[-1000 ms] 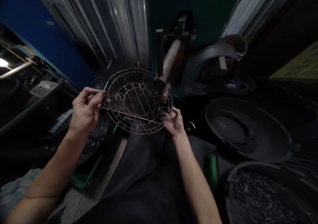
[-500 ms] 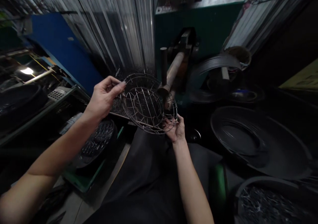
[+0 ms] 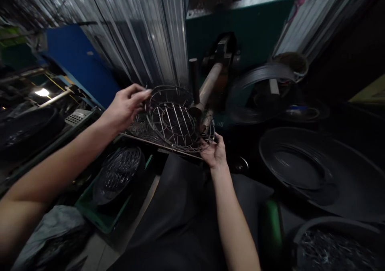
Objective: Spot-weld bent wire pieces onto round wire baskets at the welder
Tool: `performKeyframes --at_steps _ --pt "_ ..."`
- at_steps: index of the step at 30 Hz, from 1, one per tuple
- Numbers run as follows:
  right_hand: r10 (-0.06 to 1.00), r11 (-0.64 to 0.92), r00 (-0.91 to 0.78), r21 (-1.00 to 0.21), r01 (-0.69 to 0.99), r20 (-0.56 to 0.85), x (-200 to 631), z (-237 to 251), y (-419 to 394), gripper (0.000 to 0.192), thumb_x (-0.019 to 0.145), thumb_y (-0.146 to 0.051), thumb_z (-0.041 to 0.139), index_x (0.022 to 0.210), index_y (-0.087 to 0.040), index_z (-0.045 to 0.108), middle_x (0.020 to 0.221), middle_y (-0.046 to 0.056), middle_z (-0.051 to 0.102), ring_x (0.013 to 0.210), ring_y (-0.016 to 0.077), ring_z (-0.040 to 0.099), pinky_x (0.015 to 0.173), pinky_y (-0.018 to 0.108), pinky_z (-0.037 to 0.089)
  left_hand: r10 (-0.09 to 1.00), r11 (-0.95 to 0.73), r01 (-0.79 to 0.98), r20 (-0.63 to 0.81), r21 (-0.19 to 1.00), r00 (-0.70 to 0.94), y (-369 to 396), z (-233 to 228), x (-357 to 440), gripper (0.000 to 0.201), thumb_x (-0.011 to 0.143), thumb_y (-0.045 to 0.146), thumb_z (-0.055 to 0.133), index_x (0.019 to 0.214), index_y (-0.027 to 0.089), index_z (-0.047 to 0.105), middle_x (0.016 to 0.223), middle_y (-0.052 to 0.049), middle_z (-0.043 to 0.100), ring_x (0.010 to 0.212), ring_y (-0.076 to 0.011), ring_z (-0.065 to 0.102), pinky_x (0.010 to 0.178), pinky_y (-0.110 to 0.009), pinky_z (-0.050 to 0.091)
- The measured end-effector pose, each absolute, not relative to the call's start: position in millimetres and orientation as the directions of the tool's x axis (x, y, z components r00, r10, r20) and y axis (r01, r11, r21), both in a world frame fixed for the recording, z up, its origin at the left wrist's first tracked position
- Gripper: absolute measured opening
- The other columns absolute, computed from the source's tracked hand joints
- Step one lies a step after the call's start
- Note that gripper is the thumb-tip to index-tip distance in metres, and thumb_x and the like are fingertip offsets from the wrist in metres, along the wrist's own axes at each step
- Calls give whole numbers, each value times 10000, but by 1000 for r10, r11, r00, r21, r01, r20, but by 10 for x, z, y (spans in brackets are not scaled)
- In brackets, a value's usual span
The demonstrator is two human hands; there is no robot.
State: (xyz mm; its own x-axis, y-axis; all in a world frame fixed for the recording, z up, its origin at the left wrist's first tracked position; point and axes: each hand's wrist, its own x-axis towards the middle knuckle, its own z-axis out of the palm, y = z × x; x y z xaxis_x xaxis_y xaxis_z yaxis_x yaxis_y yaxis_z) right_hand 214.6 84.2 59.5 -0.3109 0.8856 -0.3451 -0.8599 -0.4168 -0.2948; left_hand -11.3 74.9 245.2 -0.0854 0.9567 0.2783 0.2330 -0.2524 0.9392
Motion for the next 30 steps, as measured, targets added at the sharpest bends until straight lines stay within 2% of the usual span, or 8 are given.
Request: performKeyframes --at_steps 4,9,11,15,18,24,27,30 --pt "905 -413 -315 -416 -810 -286 2273 659 926 166 743 -371 608 806 -221 577 687 3 641 581 149 599 504 265 504 965 -149 25 151 988 -216 412 2092 -332 335 626 389 773 704 172 530 635 49 546 570 -76 573 556 -206 509" --pt "943 -330 -206 -663 -672 -260 2374 594 983 242 752 -432 664 868 -229 604 673 -17 634 565 145 590 521 270 491 950 -110 -149 60 983 -307 206 1762 -356 355 608 357 789 737 171 515 688 63 572 622 -70 603 636 -223 542" --pt "981 -193 -90 -777 -599 -174 2371 546 972 274 697 -432 726 843 -226 618 681 -26 636 585 129 583 530 244 473 948 -92 -192 27 977 -316 206 1705 -337 364 600 352 792 726 170 503 678 68 573 607 -66 600 624 -219 542" --pt "985 158 119 -933 -324 125 2341 505 950 281 642 -352 776 863 -211 674 764 -32 656 714 108 581 661 214 461 948 -79 -224 4 971 -319 242 1637 -356 367 593 351 789 720 171 496 665 69 579 586 -64 595 608 -220 544" --pt "957 245 188 -961 -131 219 2326 523 959 199 707 -350 711 818 -186 690 735 -25 648 710 106 570 680 219 437 949 -98 -219 25 971 -314 254 1583 -408 359 603 350 777 732 176 490 661 68 590 596 -74 609 639 -243 556" --pt "931 275 204 -950 147 301 2277 562 945 190 764 -339 631 851 -184 698 777 -10 674 718 125 578 672 234 413 943 -121 -273 25 955 -332 269 1500 -516 331 610 311 771 746 177 500 656 66 597 610 -68 607 669 -243 557" --pt "930 251 222 -947 202 294 2237 553 936 219 752 -363 642 858 -179 700 759 -7 670 701 131 573 635 235 398 941 -139 -269 43 953 -335 287 1479 -542 332 604 316 774 734 175 503 650 65 592 614 -67 606 668 -236 553" --pt "930 243 236 -953 183 283 2218 522 944 245 742 -392 655 850 -176 699 747 -7 665 681 129 565 615 235 393 946 -121 -259 32 958 -323 293 1455 -548 346 608 335 771 729 180 486 646 75 576 609 -65 604 671 -239 551"
